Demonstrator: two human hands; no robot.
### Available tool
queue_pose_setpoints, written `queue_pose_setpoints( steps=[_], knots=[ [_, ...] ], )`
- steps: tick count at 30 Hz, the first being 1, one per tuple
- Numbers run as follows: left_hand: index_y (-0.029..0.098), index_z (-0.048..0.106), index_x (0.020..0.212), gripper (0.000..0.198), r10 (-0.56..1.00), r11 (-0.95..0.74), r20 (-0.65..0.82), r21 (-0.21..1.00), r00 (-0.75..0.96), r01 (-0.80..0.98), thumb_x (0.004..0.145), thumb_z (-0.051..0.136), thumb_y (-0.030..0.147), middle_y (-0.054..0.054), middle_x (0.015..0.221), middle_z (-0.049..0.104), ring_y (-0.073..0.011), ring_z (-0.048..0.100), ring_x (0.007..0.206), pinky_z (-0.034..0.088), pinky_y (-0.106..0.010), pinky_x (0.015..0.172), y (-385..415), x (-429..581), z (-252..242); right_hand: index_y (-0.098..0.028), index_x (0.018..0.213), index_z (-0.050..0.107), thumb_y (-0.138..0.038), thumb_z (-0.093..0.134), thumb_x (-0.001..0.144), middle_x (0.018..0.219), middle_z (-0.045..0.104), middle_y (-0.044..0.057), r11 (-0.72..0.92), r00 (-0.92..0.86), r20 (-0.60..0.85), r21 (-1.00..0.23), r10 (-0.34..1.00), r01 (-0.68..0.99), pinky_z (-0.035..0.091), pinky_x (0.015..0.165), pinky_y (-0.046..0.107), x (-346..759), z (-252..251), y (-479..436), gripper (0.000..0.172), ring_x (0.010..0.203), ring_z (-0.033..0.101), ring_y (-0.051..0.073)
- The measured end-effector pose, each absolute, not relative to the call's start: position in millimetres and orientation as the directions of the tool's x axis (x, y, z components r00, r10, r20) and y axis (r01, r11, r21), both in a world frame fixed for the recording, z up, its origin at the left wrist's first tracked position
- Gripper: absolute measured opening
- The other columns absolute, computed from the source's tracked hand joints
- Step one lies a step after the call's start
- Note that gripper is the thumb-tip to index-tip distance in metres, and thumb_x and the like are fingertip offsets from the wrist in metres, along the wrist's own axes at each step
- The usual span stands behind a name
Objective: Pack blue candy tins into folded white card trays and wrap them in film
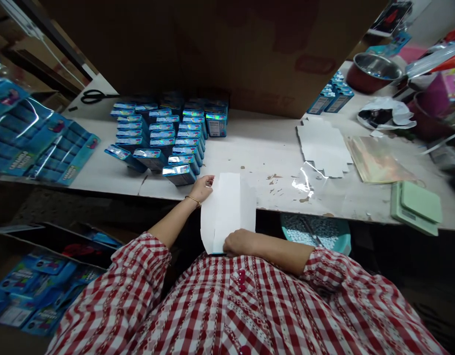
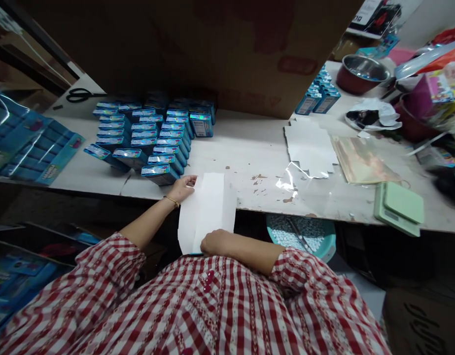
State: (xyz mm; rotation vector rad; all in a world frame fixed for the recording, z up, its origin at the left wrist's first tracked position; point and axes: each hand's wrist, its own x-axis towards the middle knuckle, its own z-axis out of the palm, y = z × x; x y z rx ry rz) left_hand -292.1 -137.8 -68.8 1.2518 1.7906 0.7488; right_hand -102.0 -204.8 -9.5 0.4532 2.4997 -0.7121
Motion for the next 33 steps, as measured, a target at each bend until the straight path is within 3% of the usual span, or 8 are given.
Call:
queue_pose_setpoints(
  steps=[5, 7, 11, 15, 18, 21, 27, 33],
  knots=[
    [0.009, 0.057, 0.109, 0.055, 0.949, 0.31, -0.245, 0.832, -0.198, 0.459, 0.056, 0.045, 0.003, -0.007, 0.098, 0.066, -0.0148, 0.061, 0.085, 0.052, -0.026, 0.077, -143, -288, -71, -0.013, 0.117, 0.056, -0.019, 0.036, 0.091, 0.125, 0.054, 0.016, 0.696, -0.708, -0.177, -0.132, 0.684, 0.705, 0.043, 0.089, 0.042, -86, -4, -122, 0.033, 0.109, 0.052, 0.025],
    [0.01, 0.058, 0.109, 0.054, 0.957, 0.288, -0.23, 0.822, -0.176, 0.491, 0.057, 0.045, 0.003, -0.007, 0.1, 0.066, -0.015, 0.061, 0.086, 0.052, -0.027, 0.077, -143, -286, -70, -0.015, 0.113, 0.058, -0.013, 0.039, 0.089, 0.126, 0.054, 0.012, 0.738, -0.736, -0.141, -0.046, 0.662, 0.673, 0.043, 0.089, 0.039, -95, -15, -103, 0.031, 0.108, 0.051, 0.024],
    [0.016, 0.062, 0.104, 0.052, 0.982, 0.181, -0.178, 0.783, -0.065, 0.595, 0.058, 0.043, 0.002, -0.002, 0.101, 0.068, -0.0139, 0.062, 0.087, 0.051, -0.026, 0.081, -140, -283, -65, -0.017, 0.113, 0.057, -0.009, 0.036, 0.086, 0.13, 0.05, 0.007, 0.816, -0.777, -0.327, -0.029, 0.538, 0.577, 0.047, 0.074, 0.03, -122, -34, -97, 0.035, 0.104, 0.053, 0.021],
    [0.022, 0.067, 0.101, 0.048, 0.974, 0.009, -0.182, 0.636, 0.138, 0.772, 0.064, 0.043, 0.002, 0.0, 0.104, 0.069, -0.0146, 0.062, 0.094, 0.047, -0.027, 0.089, -131, -276, -53, -0.023, 0.107, 0.06, -0.012, 0.042, 0.084, 0.123, 0.057, 0.004, 0.739, -0.748, -0.324, -0.18, 0.579, 0.649, 0.046, 0.072, 0.025, -106, -30, -91, 0.031, 0.106, 0.054, 0.019],
    [0.024, 0.069, 0.099, 0.044, 0.944, -0.048, -0.256, 0.517, 0.208, 0.855, 0.07, 0.043, 0.004, -0.001, 0.104, 0.069, -0.0166, 0.061, 0.101, 0.044, -0.027, 0.091, -125, -267, -47, -0.018, 0.112, 0.059, -0.021, 0.045, 0.085, 0.114, 0.062, 0.008, 0.404, -0.446, -0.15, -0.244, 0.882, 0.881, 0.046, 0.076, 0.028, -73, -27, -81, 0.031, 0.103, 0.056, 0.021],
    [0.024, 0.068, 0.101, 0.04, 0.931, -0.122, -0.253, 0.464, 0.264, 0.877, 0.074, 0.044, 0.007, -0.004, 0.107, 0.068, -0.0168, 0.061, 0.102, 0.043, -0.026, 0.09, -119, -258, -46, -0.014, 0.11, 0.059, -0.029, 0.051, 0.081, 0.1, 0.067, 0.008, 0.114, -0.212, -0.257, -0.35, 0.943, 0.93, 0.048, 0.072, 0.028, -57, -29, -82, 0.033, 0.089, 0.062, 0.02],
    [0.025, 0.071, 0.082, 0.023, 0.878, -0.212, -0.334, 0.374, 0.344, 0.903, 0.076, 0.05, 0.019, -0.004, 0.09, 0.071, -0.0166, 0.063, 0.09, 0.044, -0.022, 0.076, -109, -243, -37, -0.02, 0.115, 0.055, -0.014, 0.046, 0.081, 0.098, 0.07, 0.002, 0.258, -0.422, -0.247, -0.5, 0.873, 0.827, 0.046, 0.082, 0.025, -74, -31, -102, 0.036, 0.095, 0.062, 0.015],
    [0.02, 0.071, 0.081, 0.027, 0.908, -0.029, -0.361, 0.453, 0.213, 0.891, 0.082, 0.045, 0.026, -0.004, 0.085, 0.071, -0.0168, 0.063, 0.085, 0.044, -0.024, 0.074, -102, -246, -36, -0.017, 0.096, 0.059, -0.015, 0.047, 0.081, 0.093, 0.069, 0.003, 0.034, -0.352, -0.332, -0.684, 0.875, 0.729, 0.046, 0.077, 0.022, -67, -35, -93, 0.02, 0.086, 0.062, 0.012]
  ],
)
